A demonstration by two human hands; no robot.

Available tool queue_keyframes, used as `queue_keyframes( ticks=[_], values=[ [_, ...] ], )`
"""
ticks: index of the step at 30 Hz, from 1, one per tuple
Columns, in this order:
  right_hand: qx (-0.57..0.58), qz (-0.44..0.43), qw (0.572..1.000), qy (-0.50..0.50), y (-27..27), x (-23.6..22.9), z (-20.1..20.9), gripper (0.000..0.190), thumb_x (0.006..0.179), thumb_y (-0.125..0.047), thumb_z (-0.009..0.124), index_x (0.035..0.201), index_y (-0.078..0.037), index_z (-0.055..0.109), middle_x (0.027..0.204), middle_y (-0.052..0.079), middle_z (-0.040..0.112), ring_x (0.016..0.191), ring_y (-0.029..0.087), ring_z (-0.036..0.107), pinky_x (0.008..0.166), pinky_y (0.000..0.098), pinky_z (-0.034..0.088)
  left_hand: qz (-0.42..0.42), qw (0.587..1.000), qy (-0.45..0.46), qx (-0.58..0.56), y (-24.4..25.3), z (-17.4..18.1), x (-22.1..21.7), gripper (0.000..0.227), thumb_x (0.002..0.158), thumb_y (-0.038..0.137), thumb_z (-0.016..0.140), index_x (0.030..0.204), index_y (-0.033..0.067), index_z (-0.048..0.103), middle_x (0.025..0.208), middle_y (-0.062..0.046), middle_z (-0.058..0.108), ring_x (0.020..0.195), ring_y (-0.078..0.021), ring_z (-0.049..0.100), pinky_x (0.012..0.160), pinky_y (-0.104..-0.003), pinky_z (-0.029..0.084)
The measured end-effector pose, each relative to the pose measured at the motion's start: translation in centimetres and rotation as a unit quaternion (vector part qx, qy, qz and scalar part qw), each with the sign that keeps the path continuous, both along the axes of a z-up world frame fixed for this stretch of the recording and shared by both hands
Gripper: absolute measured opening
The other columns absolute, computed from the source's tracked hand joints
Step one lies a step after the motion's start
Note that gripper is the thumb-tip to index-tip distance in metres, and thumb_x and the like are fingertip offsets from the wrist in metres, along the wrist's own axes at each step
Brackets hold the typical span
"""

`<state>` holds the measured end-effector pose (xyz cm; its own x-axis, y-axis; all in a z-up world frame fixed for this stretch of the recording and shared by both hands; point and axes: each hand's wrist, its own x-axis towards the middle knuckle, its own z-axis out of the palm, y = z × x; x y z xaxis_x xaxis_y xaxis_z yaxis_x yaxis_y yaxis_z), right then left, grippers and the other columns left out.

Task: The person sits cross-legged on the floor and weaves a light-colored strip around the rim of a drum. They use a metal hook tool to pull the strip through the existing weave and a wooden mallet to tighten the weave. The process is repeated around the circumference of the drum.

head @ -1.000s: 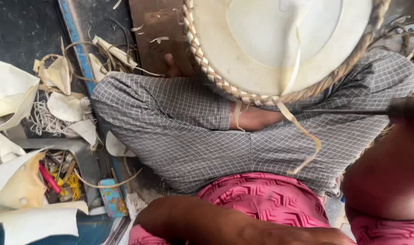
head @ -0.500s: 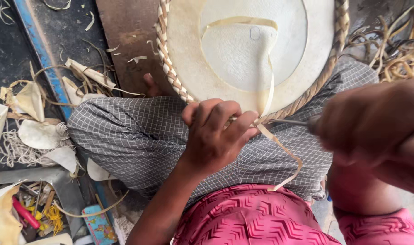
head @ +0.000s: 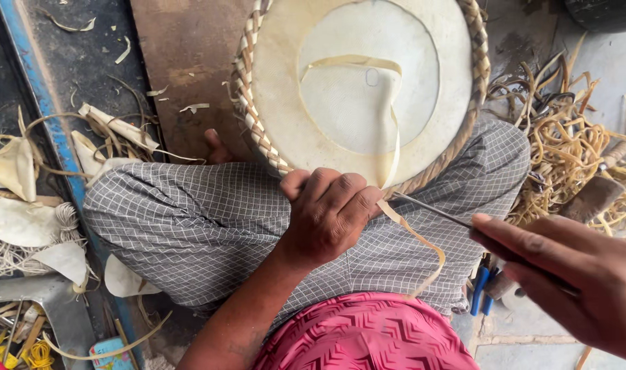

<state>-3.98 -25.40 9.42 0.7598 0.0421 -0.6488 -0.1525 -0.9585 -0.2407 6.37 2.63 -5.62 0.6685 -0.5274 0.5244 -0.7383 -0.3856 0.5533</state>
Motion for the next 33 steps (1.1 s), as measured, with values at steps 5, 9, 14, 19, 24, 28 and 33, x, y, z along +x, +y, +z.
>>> queue_keyframes(
  ticks=[5,9,14,19,24,28,33],
  values=[
    [0.121,-0.055,0.976,-0.17,1.6,-4.3,-3.4,0.06,0.086,-0.021,0.071,0.143,-0.017,0.056,0.098,0.004,0.072,0.075,0.012,0.069,0.066,0.028,0.056,0.003,1.0,0.023,-0.011,-0.1,0.5,-0.2,0.02,0.091,0.029,0.082,0.105,0.0204,0.069,0.099,0.008,0.059,0.095,-0.0136,0.054,0.094,-0.041,0.025],
    [0.406,-0.446,0.797,-0.042,3.7,-7.7,-8.8,0.062,0.09,-0.013,0.068,0.151,-0.01,0.055,0.104,0.01,0.073,0.061,0.008,0.056,0.051,0.022,0.047,0.004,0.999,0.022,-0.026,-0.2,0.5,0.0,0.022,0.089,0.03,0.083,0.103,0.0196,0.068,0.098,0.007,0.059,0.095,-0.0145,0.055,0.093,-0.042,0.026],
    [0.578,-0.339,0.722,-0.17,8.7,-8.7,-14.6,0.049,0.108,-0.021,0.061,0.153,-0.007,0.046,0.107,0.011,0.069,0.08,0.011,0.059,0.066,0.0231,0.049,0.004,1.0,0.018,-0.002,0.4,1.5,0.6,0.019,0.087,0.02,0.079,0.102,0.0207,0.068,0.099,0.006,0.061,0.096,-0.0178,0.057,0.093,-0.042,0.028],
    [0.785,-0.485,0.385,0.012,11.3,-8.9,-16.4,0.062,0.106,-0.03,0.062,0.158,-0.008,0.037,0.096,0.02,0.067,0.054,0.014,0.058,0.047,0.0231,0.047,-0.026,0.995,0.097,0.008,0.5,2.9,0.9,0.017,0.089,0.017,0.071,0.105,0.0125,0.068,0.097,0.0,0.064,0.09,-0.0191,0.057,0.089,-0.042,0.034],
    [0.641,-0.401,0.643,-0.121,7.8,-8.2,-17.8,0.051,0.103,-0.037,0.059,0.14,-0.002,0.055,0.114,0.015,0.067,0.089,0.017,0.061,0.076,0.0299,0.05,-0.013,0.996,0.066,0.051,-3.4,3.0,2.1,0.023,0.087,0.021,0.075,0.105,0.0077,0.07,0.095,-0.005,0.062,0.087,-0.0198,0.06,0.082,-0.042,0.041],
    [0.484,-0.515,0.673,-0.218,3.6,-5.9,-18.2,0.034,0.104,-0.026,0.069,0.108,0.007,0.07,0.089,0.015,0.066,0.072,0.02,0.059,0.065,0.0339,0.046,-0.132,0.991,-0.021,0.007,-2.9,3.9,2.1,0.031,0.084,0.017,0.075,0.114,0.0087,0.074,0.097,-0.004,0.059,0.09,-0.0222,0.06,0.083,-0.039,0.046],
    [0.54,-0.363,0.746,-0.142,3.6,-1.6,-16.0,0.033,0.101,-0.031,0.064,0.1,0.001,0.074,0.084,0.01,0.074,0.075,0.016,0.065,0.07,0.0317,0.053,-0.137,0.988,-0.067,-0.02,-2.7,3.6,1.7,0.036,0.082,0.022,0.073,0.113,0.0056,0.072,0.102,-0.005,0.06,0.09,-0.0229,0.061,0.08,-0.04,0.047]
  ],
)
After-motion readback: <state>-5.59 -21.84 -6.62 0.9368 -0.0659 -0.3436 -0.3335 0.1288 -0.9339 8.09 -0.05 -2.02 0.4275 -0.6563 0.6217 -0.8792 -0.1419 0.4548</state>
